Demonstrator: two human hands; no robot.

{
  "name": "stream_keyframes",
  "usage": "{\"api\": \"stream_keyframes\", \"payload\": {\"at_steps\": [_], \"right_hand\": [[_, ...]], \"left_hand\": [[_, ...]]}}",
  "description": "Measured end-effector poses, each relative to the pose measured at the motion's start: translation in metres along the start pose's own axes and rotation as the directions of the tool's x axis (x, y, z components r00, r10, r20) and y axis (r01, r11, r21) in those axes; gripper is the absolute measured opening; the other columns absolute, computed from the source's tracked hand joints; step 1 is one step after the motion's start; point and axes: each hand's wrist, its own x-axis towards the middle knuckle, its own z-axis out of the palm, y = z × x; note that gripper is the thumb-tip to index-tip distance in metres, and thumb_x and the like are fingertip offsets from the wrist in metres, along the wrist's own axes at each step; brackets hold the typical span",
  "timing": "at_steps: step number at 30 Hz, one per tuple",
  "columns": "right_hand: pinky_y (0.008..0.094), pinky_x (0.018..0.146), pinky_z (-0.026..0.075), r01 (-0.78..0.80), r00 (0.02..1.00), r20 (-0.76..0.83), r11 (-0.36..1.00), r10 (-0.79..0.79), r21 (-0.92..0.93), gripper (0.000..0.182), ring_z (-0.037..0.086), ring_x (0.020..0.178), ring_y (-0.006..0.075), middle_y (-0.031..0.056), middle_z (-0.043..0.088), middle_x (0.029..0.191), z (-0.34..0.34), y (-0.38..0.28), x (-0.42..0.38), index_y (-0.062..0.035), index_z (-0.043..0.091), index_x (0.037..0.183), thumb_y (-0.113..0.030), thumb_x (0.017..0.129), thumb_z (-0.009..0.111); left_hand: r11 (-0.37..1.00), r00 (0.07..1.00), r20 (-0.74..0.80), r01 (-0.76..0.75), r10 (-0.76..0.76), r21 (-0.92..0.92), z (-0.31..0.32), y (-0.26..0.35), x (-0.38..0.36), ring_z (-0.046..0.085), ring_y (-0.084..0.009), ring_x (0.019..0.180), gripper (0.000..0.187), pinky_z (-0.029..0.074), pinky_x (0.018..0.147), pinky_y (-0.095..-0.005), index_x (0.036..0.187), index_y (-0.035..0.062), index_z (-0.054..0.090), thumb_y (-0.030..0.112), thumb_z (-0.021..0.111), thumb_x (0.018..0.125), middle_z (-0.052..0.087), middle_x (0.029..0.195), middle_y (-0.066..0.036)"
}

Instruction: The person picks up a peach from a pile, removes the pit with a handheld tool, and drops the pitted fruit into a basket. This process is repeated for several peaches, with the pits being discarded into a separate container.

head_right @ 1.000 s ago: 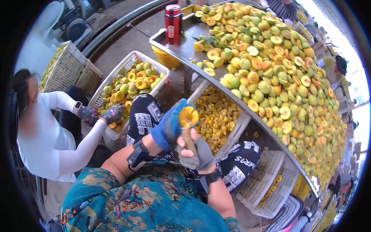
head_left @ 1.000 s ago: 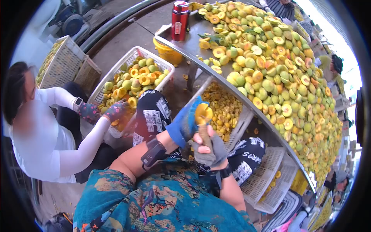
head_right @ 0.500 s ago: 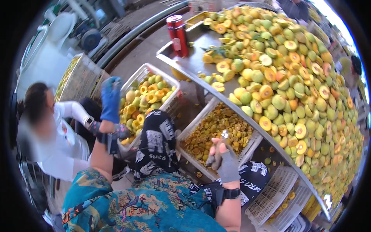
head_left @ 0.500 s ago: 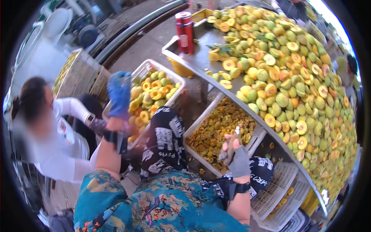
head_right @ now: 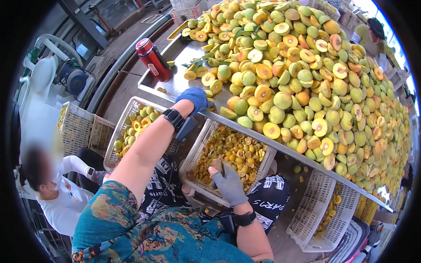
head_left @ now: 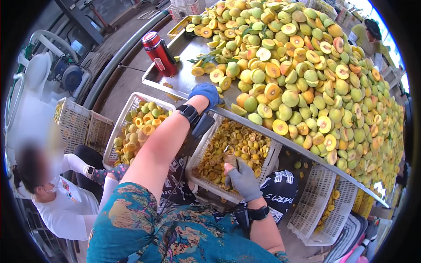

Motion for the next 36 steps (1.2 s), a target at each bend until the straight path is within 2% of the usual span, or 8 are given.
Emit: {"api": "stream_keyframes", "payload": {"at_steps": [5, 7, 9, 13, 15, 16, 26, 36], "right_hand": [[0.0340, 0.063, 0.050, 0.097, 0.987, -0.104, 0.966, -0.125, -0.239, 0.040, 0.062, 0.067, 0.0222, 0.0129, 0.062, 0.080, 0.002, 0.018, 0.004, 0.0010, 0.056, 0.113, -0.032, 0.091, 0.063], [0.0364, 0.066, 0.049, 0.159, 0.956, -0.173, 0.912, -0.238, -0.378, 0.040, 0.062, 0.071, 0.0268, 0.0155, 0.062, 0.081, 0.005, 0.024, 0.003, 0.0008, 0.056, 0.113, -0.032, 0.091, 0.062], [0.0403, 0.071, 0.048, 0.193, 0.950, -0.203, 0.958, -0.236, -0.210, 0.037, 0.063, 0.080, 0.0353, 0.0205, 0.063, 0.086, 0.011, 0.014, -0.003, 0.0001, 0.056, 0.113, -0.030, 0.092, 0.062], [0.0421, 0.066, 0.049, 0.351, 0.897, -0.166, 0.889, -0.409, -0.293, 0.033, 0.065, 0.080, 0.0389, 0.0224, 0.062, 0.084, 0.032, -0.020, -0.027, -0.0004, 0.056, 0.109, -0.027, 0.092, 0.062], [0.0437, 0.064, 0.049, 0.419, 0.852, -0.142, 0.820, -0.503, -0.390, 0.033, 0.063, 0.076, 0.0411, 0.0223, 0.062, 0.081, 0.045, -0.027, -0.034, -0.0004, 0.055, 0.109, -0.027, 0.092, 0.063], [0.0449, 0.064, 0.049, 0.452, 0.826, -0.126, 0.779, -0.549, -0.434, 0.033, 0.063, 0.077, 0.0425, 0.0229, 0.063, 0.082, 0.052, -0.029, -0.038, -0.0005, 0.055, 0.108, -0.028, 0.092, 0.063], [0.0501, 0.057, 0.047, 0.601, 0.635, -0.055, 0.537, -0.771, -0.593, 0.035, 0.060, 0.071, 0.0477, 0.0261, 0.061, 0.076, 0.097, -0.036, -0.070, 0.0011, 0.050, 0.112, -0.022, 0.090, 0.066], [0.0487, 0.064, 0.049, 0.420, 0.868, 0.061, 0.664, -0.492, -0.619, 0.032, 0.062, 0.078, 0.0481, 0.0283, 0.063, 0.079, 0.094, -0.043, -0.087, 0.0045, 0.052, 0.110, -0.013, 0.086, 0.063]], "left_hand": [[0.856, 0.818, -0.562, -0.372, 0.120, -0.358, 0.044, 0.010, -0.004, 0.063, -0.0364, 0.101, 0.052, 0.050, 0.087, -0.0419, 0.124, 0.0029, 0.055, 0.027, 0.069, 0.080, 0.062, 0.118, -0.020], [0.723, 0.890, -0.445, -0.369, 0.095, -0.584, 0.036, 0.018, -0.035, 0.065, -0.0308, 0.091, 0.053, 0.052, 0.080, -0.0375, 0.129, 0.0040, 0.049, 0.016, 0.069, 0.081, 0.062, 0.114, -0.015], [0.000, 0.908, -0.413, -0.414, -0.078, -0.910, 0.040, 0.026, -0.068, 0.061, -0.0188, 0.085, 0.040, 0.052, 0.072, -0.0291, 0.124, 0.0098, 0.052, 0.010, 0.064, 0.086, 0.060, 0.102, -0.008], [-0.692, 0.960, -0.279, -0.178, 0.036, -0.700, 0.057, 0.031, -0.141, 0.059, -0.0150, 0.085, 0.033, 0.051, 0.069, -0.0233, 0.127, 0.0103, 0.047, 0.020, 0.055, 0.098, 0.059, 0.104, -0.005], [-0.178, 0.686, -0.711, -0.727, -0.153, -0.663, 0.062, 0.047, -0.174, 0.060, -0.0160, 0.086, 0.042, 0.052, 0.072, -0.0253, 0.120, 0.0079, 0.052, 0.044, 0.042, 0.102, 0.059, 0.105, -0.006], [-0.394, 0.948, -0.312, -0.313, -0.068, -0.864, 0.056, 0.041, -0.193, 0.060, -0.0167, 0.087, 0.058, 0.051, 0.077, -0.0278, 0.115, 0.0057, 0.053, 0.056, 0.028, 0.101, 0.059, 0.107, -0.008], [-0.415, 0.849, -0.435, -0.527, -0.300, -0.741, 0.054, 0.053, -0.274, 0.056, -0.0154, 0.094, 0.044, 0.046, 0.087, -0.0301, 0.117, 0.0051, 0.050, 0.045, 0.038, 0.102, 0.057, 0.109, -0.007], [-0.547, 0.893, -0.380, -0.448, -0.240, -0.707, 0.062, 0.051, -0.288, 0.058, -0.0168, 0.085, 0.047, 0.050, 0.078, -0.0298, 0.112, 0.0026, 0.054, 0.047, 0.043, 0.101, 0.059, 0.102, -0.009]]}}
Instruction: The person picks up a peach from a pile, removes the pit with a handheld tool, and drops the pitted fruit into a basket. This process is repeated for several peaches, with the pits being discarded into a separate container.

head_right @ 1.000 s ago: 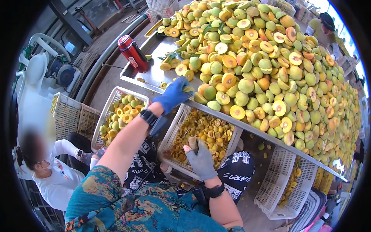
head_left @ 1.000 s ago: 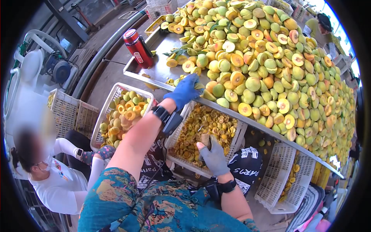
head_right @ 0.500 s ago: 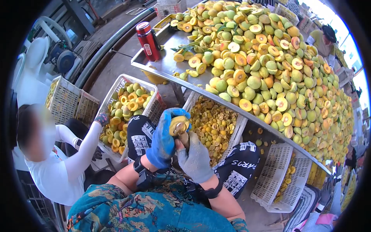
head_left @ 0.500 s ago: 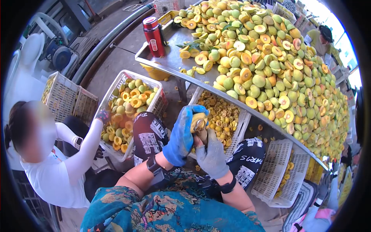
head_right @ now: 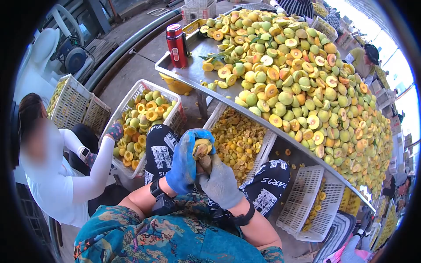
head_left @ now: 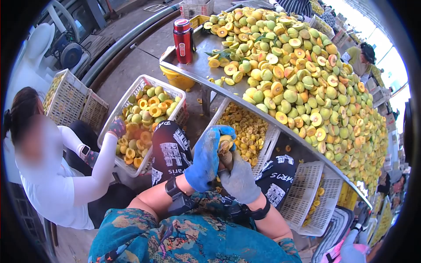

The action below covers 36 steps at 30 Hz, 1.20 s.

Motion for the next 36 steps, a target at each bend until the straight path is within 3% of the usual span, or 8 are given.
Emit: {"api": "stream_keyframes", "payload": {"at_steps": [11, 16, 22, 27, 29, 31, 33, 36], "right_hand": [[0.0440, 0.058, 0.048, 0.056, 0.981, 0.176, 0.992, -0.074, 0.110, 0.029, 0.064, 0.066, 0.0373, 0.0197, 0.062, 0.070, -0.027, 0.002, -0.006, 0.0017, 0.057, 0.096, -0.025, 0.088, 0.065], [0.0235, 0.053, 0.037, -0.514, 0.770, 0.624, 0.708, 0.133, 0.484, 0.029, 0.048, 0.059, 0.0052, -0.0037, 0.052, 0.066, -0.032, 0.016, -0.005, -0.0047, 0.058, 0.088, -0.034, 0.091, 0.062], [0.0221, 0.049, 0.034, -0.693, 0.685, 0.727, 0.350, 0.049, 0.630, 0.033, 0.045, 0.055, 0.0063, -0.0025, 0.050, 0.063, -0.026, 0.039, -0.007, -0.0056, 0.055, 0.085, -0.038, 0.088, 0.063], [0.0203, 0.057, 0.038, -0.616, 0.721, 0.692, 0.426, -0.036, 0.663, 0.023, 0.046, 0.060, 0.0054, -0.0031, 0.051, 0.066, -0.023, 0.055, -0.002, -0.0044, 0.059, 0.091, -0.027, 0.089, 0.060], [0.0203, 0.057, 0.038, -0.560, 0.743, 0.668, 0.504, -0.047, 0.658, 0.022, 0.047, 0.060, 0.0055, -0.0027, 0.052, 0.068, -0.022, 0.055, 0.001, -0.0035, 0.060, 0.096, -0.024, 0.089, 0.060], [0.0208, 0.058, 0.041, -0.443, 0.893, 0.443, 0.343, 0.081, 0.829, 0.026, 0.049, 0.061, 0.0061, -0.0023, 0.054, 0.073, -0.016, 0.058, -0.003, -0.0030, 0.059, 0.108, -0.019, 0.088, 0.061], [0.0213, 0.060, 0.044, -0.374, 0.927, 0.349, 0.254, 0.137, 0.892, 0.031, 0.051, 0.063, 0.0068, -0.0020, 0.055, 0.077, -0.015, 0.064, 0.001, -0.0041, 0.057, 0.116, -0.021, 0.091, 0.060], [0.0249, 0.058, 0.046, -0.453, 0.886, 0.271, 0.579, 0.377, 0.678, 0.033, 0.055, 0.060, 0.0101, 0.0002, 0.055, 0.075, -0.021, 0.062, 0.010, -0.0044, 0.059, 0.113, -0.033, 0.097, 0.055]], "left_hand": [[0.939, 0.944, 0.327, -0.155, 0.049, 0.306, -0.017, 0.008, 0.014, 0.062, -0.0168, 0.081, 0.054, 0.050, 0.077, -0.0307, 0.090, -0.0035, 0.065, 0.042, 0.039, 0.103, 0.066, 0.088, -0.011], [0.961, 0.888, 0.454, -0.064, -0.067, 0.268, -0.018, 0.001, 0.024, 0.062, -0.0166, 0.080, 0.054, 0.050, 0.077, -0.0315, 0.083, -0.0025, 0.066, 0.040, 0.040, 0.103, 0.066, 0.084, -0.010], [0.945, 0.941, 0.197, 0.225, -0.274, 0.238, 0.000, -0.009, 0.020, 0.063, -0.0172, 0.077, 0.051, 0.050, 0.074, -0.0301, 0.080, -0.0006, 0.066, 0.042, 0.046, 0.101, 0.066, 0.080, -0.010], [0.683, 0.748, 0.142, 0.654, -0.648, -0.325, -0.013, -0.049, 0.036, 0.063, -0.0200, 0.070, 0.047, 0.051, 0.065, -0.0292, 0.094, 0.0041, 0.064, 0.049, 0.050, 0.097, 0.066, 0.084, -0.011], [0.692, 0.779, 0.277, 0.627, -0.563, -0.358, -0.021, -0.049, 0.037, 0.065, -0.0199, 0.085, 0.043, 0.053, 0.078, -0.0308, 0.111, 0.0020, 0.060, 0.042, 0.051, 0.098, 0.066, 0.100, -0.011], [0.957, 0.977, 0.188, 0.039, -0.096, 0.287, -0.023, -0.050, 0.039, 0.062, -0.0204, 0.103, 0.042, 0.050, 0.092, -0.0331, 0.126, 0.0009, 0.053, 0.033, 0.049, 0.100, 0.061, 0.117, -0.012], [0.961, 0.950, 0.168, 0.273, -0.264, -0.032, -0.032, -0.055, 0.050, 0.058, -0.0204, 0.111, 0.043, 0.046, 0.099, -0.0342, 0.135, 0.0011, 0.046, 0.028, 0.046, 0.101, 0.057, 0.124, -0.012], [0.896, 0.926, 0.213, 0.360, -0.310, -0.261, -0.032, -0.051, 0.050, 0.059, -0.0201, 0.109, 0.040, 0.048, 0.097, -0.0354, 0.132, 0.0037, 0.048, 0.029, 0.046, 0.102, 0.059, 0.120, -0.011]]}}
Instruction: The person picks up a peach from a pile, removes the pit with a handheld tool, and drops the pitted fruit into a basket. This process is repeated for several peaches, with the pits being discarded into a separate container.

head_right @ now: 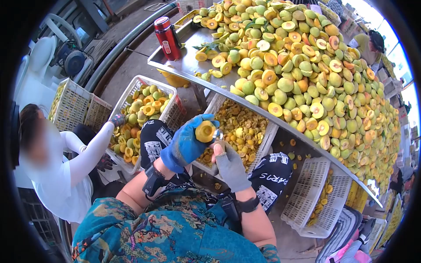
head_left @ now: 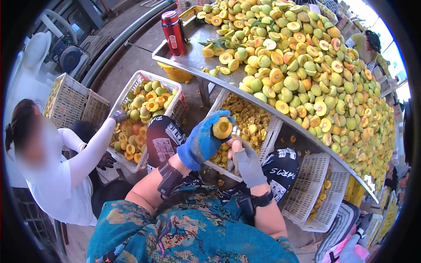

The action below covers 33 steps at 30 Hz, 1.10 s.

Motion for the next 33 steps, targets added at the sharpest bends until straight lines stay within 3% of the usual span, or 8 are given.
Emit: {"api": "stream_keyframes", "payload": {"at_steps": [1, 3, 5, 7, 8, 16, 23, 33], "right_hand": [[0.0249, 0.058, 0.046, -0.002, 1.000, 0.000, 1.000, 0.002, 0.007, 0.033, 0.055, 0.060, 0.0101, 0.0002, 0.055, 0.075, -0.001, 0.005, 0.002, -0.0044, 0.059, 0.113, -0.033, 0.097, 0.055], [0.0287, 0.059, 0.048, 0.229, 0.955, -0.154, 0.959, -0.255, -0.168, 0.037, 0.058, 0.062, 0.0124, 0.0022, 0.056, 0.075, -0.003, 0.018, 0.008, -0.0022, 0.058, 0.108, -0.037, 0.097, 0.055], [0.0334, 0.065, 0.050, 0.174, 0.952, -0.195, 0.941, -0.236, -0.290, 0.036, 0.062, 0.069, 0.0198, 0.0076, 0.060, 0.080, 0.004, -0.004, -0.001, -0.0007, 0.057, 0.107, -0.034, 0.093, 0.062], [0.0366, 0.069, 0.051, 0.439, 0.761, -0.047, 0.566, -0.648, -0.697, 0.033, 0.064, 0.078, 0.0288, 0.0130, 0.062, 0.087, 0.004, 0.001, 0.001, -0.0015, 0.057, 0.106, -0.026, 0.087, 0.070], [0.0396, 0.071, 0.051, 0.455, 0.718, -0.033, 0.504, -0.696, -0.734, 0.035, 0.063, 0.083, 0.0356, 0.0159, 0.063, 0.094, 0.007, -0.002, 0.000, -0.0026, 0.058, 0.105, -0.021, 0.081, 0.075], [0.0382, 0.067, 0.053, 0.423, 0.683, 0.026, 0.366, -0.730, -0.829, 0.038, 0.065, 0.081, 0.0318, 0.0113, 0.063, 0.092, 0.022, 0.011, 0.002, -0.0058, 0.058, 0.108, -0.019, 0.077, 0.077], [0.0386, 0.064, 0.052, 0.447, 0.608, 0.108, 0.227, -0.786, -0.865, 0.045, 0.065, 0.075, 0.0316, 0.0101, 0.063, 0.091, 0.025, 0.013, 0.003, -0.0069, 0.056, 0.112, -0.015, 0.073, 0.078], [0.0382, 0.066, 0.053, 0.423, 0.683, 0.019, 0.374, -0.730, -0.825, 0.038, 0.067, 0.078, 0.0313, 0.0115, 0.067, 0.091, 0.035, 0.022, 0.001, -0.0061, 0.061, 0.106, -0.020, 0.075, 0.077]], "left_hand": [[1.000, 1.000, -0.003, 0.005, -0.005, 0.004, 0.006, 0.001, -0.003, 0.059, -0.0201, 0.109, 0.040, 0.048, 0.097, -0.0354, 0.132, 0.0037, 0.048, 0.029, 0.046, 0.102, 0.059, 0.120, -0.011], [0.823, 0.974, -0.040, -0.164, 0.221, 0.544, 0.016, 0.001, -0.005, 0.059, -0.0211, 0.108, 0.036, 0.048, 0.096, -0.0384, 0.131, 0.0059, 0.049, 0.027, 0.046, 0.102, 0.059, 0.117, -0.011], [0.818, 0.964, -0.017, -0.216, 0.265, 0.533, 0.014, 0.000, -0.003, 0.059, -0.0233, 0.107, 0.036, 0.049, 0.095, -0.0401, 0.131, 0.0074, 0.049, 0.028, 0.048, 0.101, 0.059, 0.115, -0.011], [0.982, 0.997, -0.038, -0.070, 0.064, -0.176, 0.014, 0.000, -0.002, 0.060, -0.0246, 0.107, 0.039, 0.049, 0.095, -0.0399, 0.131, 0.0071, 0.048, 0.029, 0.052, 0.099, 0.059, 0.112, -0.010], [0.987, 0.997, -0.052, -0.070, 0.063, -0.147, 0.015, 0.001, -0.003, 0.059, -0.0254, 0.106, 0.040, 0.050, 0.094, -0.0389, 0.129, 0.0063, 0.051, 0.031, 0.056, 0.097, 0.059, 0.111, -0.010], [0.999, 0.983, -0.181, -0.029, 0.032, 0.023, 0.020, 0.006, -0.011, 0.058, -0.0202, 0.092, 0.028, 0.050, 0.086, -0.0336, 0.105, 0.0046, 0.055, 0.032, 0.052, 0.099, 0.058, 0.106, -0.010], [0.970, 0.983, -0.117, -0.115, 0.143, 0.213, 0.019, 0.008, -0.018, 0.057, -0.0188, 0.086, 0.029, 0.049, 0.078, -0.0313, 0.100, 0.0053, 0.051, 0.034, 0.046, 0.102, 0.056, 0.095, -0.010], [0.986, 0.942, -0.290, -0.151, 0.167, 0.078, 0.016, -0.004, -0.011, 0.054, -0.0183, 0.073, 0.033, 0.047, 0.067, -0.0291, 0.089, 0.0094, 0.051, 0.040, 0.048, 0.100, 0.054, 0.082, -0.005]]}}
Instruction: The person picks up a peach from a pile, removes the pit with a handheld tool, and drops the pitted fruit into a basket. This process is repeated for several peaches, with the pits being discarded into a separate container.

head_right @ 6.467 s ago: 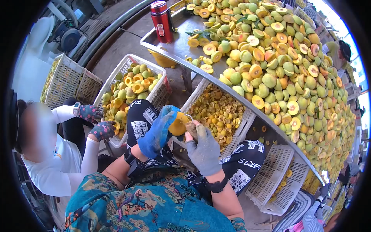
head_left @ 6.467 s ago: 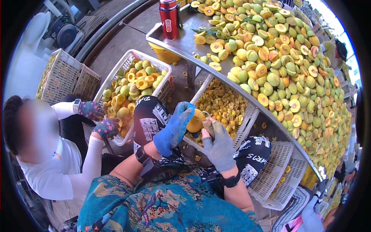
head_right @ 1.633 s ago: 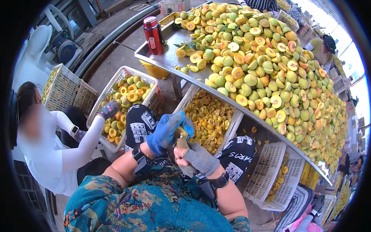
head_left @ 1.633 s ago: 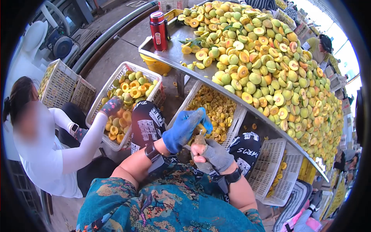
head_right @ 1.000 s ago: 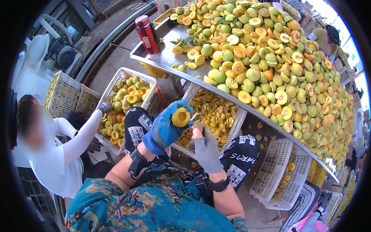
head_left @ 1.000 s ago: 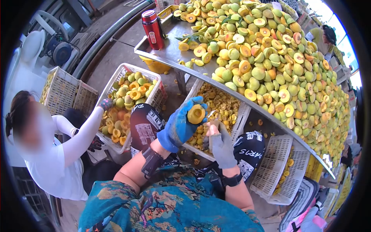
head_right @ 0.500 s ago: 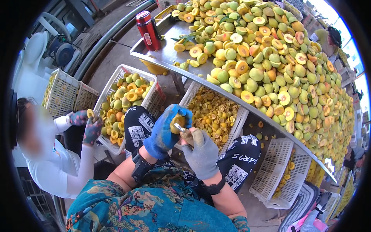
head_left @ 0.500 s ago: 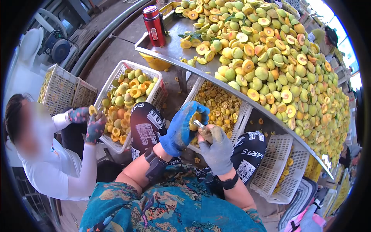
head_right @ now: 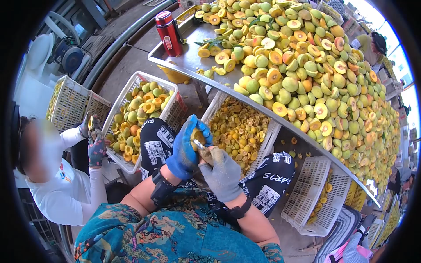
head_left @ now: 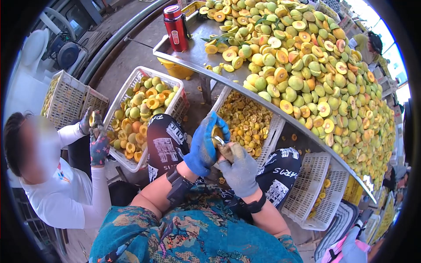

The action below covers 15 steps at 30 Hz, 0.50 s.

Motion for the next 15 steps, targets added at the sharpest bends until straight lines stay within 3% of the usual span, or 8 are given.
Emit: {"api": "stream_keyframes", "payload": {"at_steps": [1, 8, 9, 11, 13, 15], "right_hand": [[0.0384, 0.066, 0.054, 0.000, 1.000, 0.006, 1.000, 0.000, -0.001, 0.036, 0.067, 0.078, 0.0314, 0.0116, 0.068, 0.092, 0.000, 0.000, 0.000, -0.0060, 0.061, 0.105, -0.021, 0.076, 0.076], [0.0389, 0.067, 0.054, -0.009, 0.993, 0.119, 0.999, 0.005, 0.031, 0.035, 0.067, 0.079, 0.0331, 0.0131, 0.068, 0.092, -0.003, 0.014, 0.004, -0.0051, 0.061, 0.105, -0.028, 0.081, 0.073], [0.0389, 0.067, 0.054, -0.013, 0.993, 0.118, 0.999, 0.009, 0.033, 0.035, 0.067, 0.079, 0.0331, 0.0131, 0.068, 0.092, -0.002, 0.017, 0.005, -0.0051, 0.061, 0.105, -0.028, 0.081, 0.073], [0.0391, 0.066, 0.053, -0.028, 0.991, 0.136, 0.992, 0.011, 0.123, 0.034, 0.067, 0.080, 0.0343, 0.0150, 0.067, 0.092, 0.000, 0.022, 0.006, -0.0045, 0.061, 0.105, -0.029, 0.083, 0.072], [0.0377, 0.067, 0.052, -0.116, 0.978, 0.196, 0.968, 0.072, 0.224, 0.033, 0.067, 0.080, 0.0315, 0.0146, 0.067, 0.091, 0.000, 0.031, 0.006, -0.0041, 0.061, 0.105, -0.028, 0.085, 0.071], [0.0362, 0.068, 0.052, -0.197, 0.959, 0.261, 0.927, 0.113, 0.320, 0.032, 0.068, 0.080, 0.0287, 0.0143, 0.067, 0.091, -0.005, 0.041, 0.007, -0.0037, 0.060, 0.105, -0.027, 0.086, 0.070]], "left_hand": [[0.993, 0.997, -0.028, 0.063, -0.066, -0.100, 0.001, 0.000, 0.001, 0.054, -0.0185, 0.072, 0.033, 0.047, 0.066, -0.0294, 0.087, 0.0102, 0.052, 0.041, 0.051, 0.099, 0.054, 0.080, -0.005], [0.966, 0.982, -0.094, 0.140, -0.163, -0.220, -0.015, -0.014, 0.008, 0.057, -0.0205, 0.068, 0.035, 0.050, 0.063, -0.0321, 0.087, 0.0101, 0.053, 0.044, 0.054, 0.097, 0.057, 0.079, -0.006], [0.938, 0.971, -0.067, 0.202, -0.229, -0.282, -0.018, -0.014, 0.010, 0.058, -0.0214, 0.070, 0.036, 0.051, 0.063, -0.0324, 0.088, 0.0095, 0.055, 0.044, 0.055, 0.096, 0.059, 0.081, -0.007], [0.903, 0.954, -0.039, 0.268, -0.298, -0.336, -0.015, -0.012, 0.011, 0.059, -0.0224, 0.071, 0.037, 0.051, 0.064, -0.0327, 0.089, 0.0090, 0.056, 0.045, 0.055, 0.096, 0.060, 0.083, -0.007], [0.891, 0.911, -0.166, 0.308, -0.377, -0.333, -0.008, -0.009, 0.013, 0.061, -0.0233, 0.078, 0.037, 0.052, 0.068, -0.0343, 0.094, 0.0073, 0.059, 0.044, 0.056, 0.095, 0.061, 0.086, -0.008], [0.911, 0.946, -0.120, 0.248, -0.301, -0.331, -0.014, -0.005, 0.018, 0.061, -0.0237, 0.080, 0.036, 0.051, 0.070, -0.0350, 0.096, 0.0065, 0.059, 0.042, 0.057, 0.095, 0.061, 0.087, -0.009]]}}
